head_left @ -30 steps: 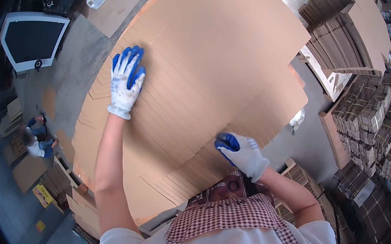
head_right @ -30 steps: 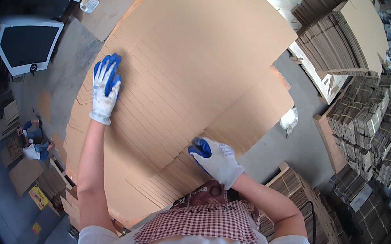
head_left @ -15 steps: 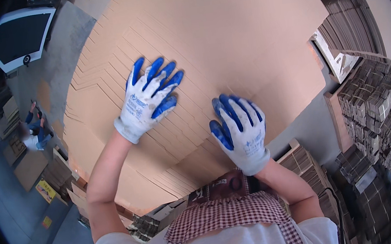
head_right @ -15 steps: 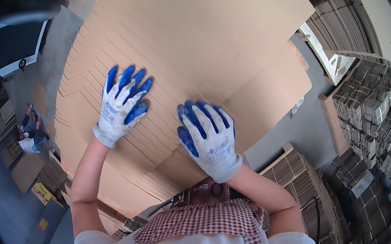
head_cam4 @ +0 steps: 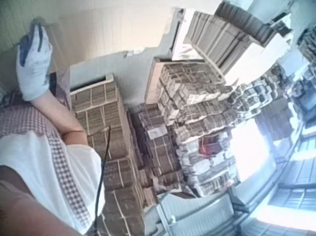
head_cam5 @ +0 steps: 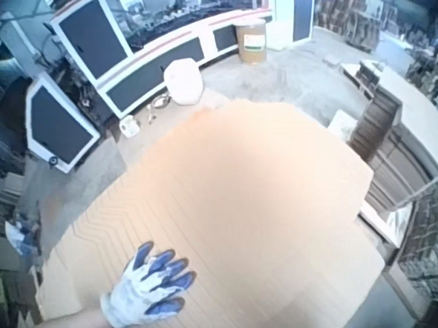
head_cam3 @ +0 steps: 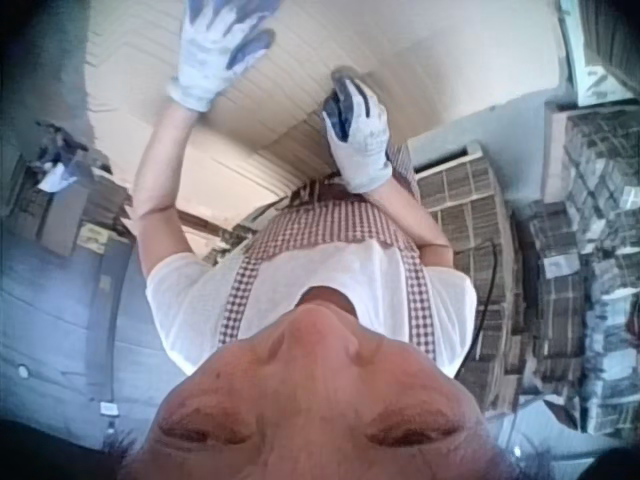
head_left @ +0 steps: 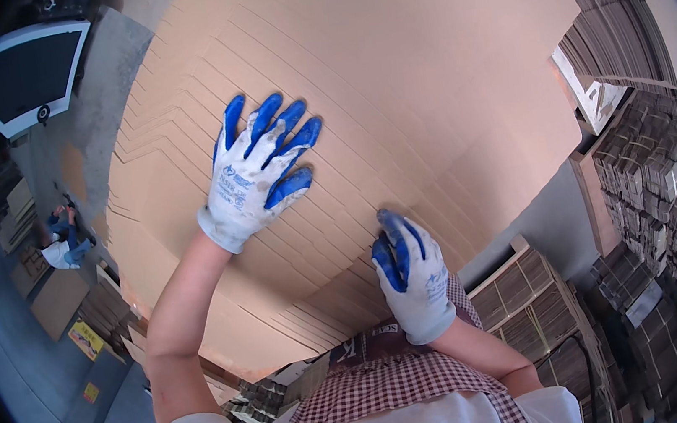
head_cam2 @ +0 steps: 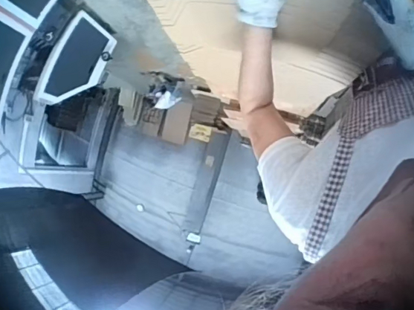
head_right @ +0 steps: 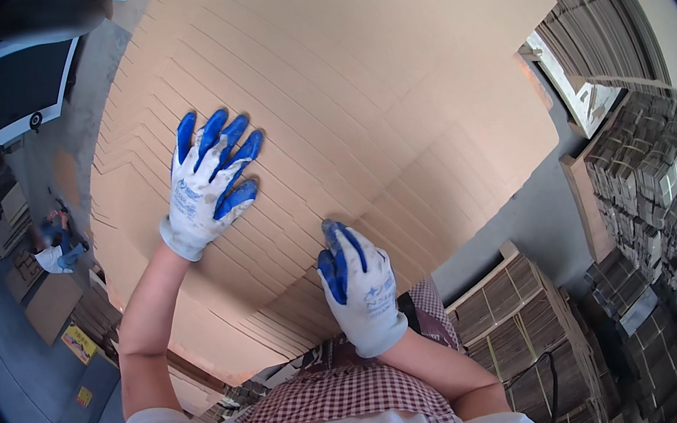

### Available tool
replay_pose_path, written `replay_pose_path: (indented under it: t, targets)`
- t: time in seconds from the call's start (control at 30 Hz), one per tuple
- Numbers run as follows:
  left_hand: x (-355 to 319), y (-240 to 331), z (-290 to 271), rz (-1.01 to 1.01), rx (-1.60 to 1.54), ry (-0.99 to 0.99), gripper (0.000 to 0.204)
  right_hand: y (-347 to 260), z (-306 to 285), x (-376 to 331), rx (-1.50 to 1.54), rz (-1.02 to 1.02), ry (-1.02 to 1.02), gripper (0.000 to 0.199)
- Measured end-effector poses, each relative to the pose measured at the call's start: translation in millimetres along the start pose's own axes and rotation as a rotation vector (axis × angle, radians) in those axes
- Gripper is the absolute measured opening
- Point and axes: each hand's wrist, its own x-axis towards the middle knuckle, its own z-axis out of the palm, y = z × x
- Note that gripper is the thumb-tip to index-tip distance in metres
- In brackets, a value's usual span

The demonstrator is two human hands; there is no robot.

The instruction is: The person aligns a large cardboard sheet on a work surface, then uses a brush to apply white glue in strips across the surface. The person repeatedly dips the brush into a container of glue and spreads it evenly over the cardboard.

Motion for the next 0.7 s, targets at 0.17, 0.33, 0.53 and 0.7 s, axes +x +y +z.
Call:
replay_pose_path:
  t: [0.17,0.33,0.53,0.7]
  targets:
    - [-2,-2,1,0.010,-0.025,0.010,0.060,3,2,8,0.458,0.359,-0.029,0.045]
    - [-2,-4,-1,0.009,-0.051,0.014,0.060,2,0,13,0.577,0.418,-0.031,0.039]
    - [-1,-2,-3,0.003,-0.057,0.002,0.061,-3,-11,16,0.576,0.498,-0.086,0.038]
    - [-1,-3,0,0.009,-0.042,-0.009,0.062,-6,-14,22,0.638,0.543,-0.120,0.036]
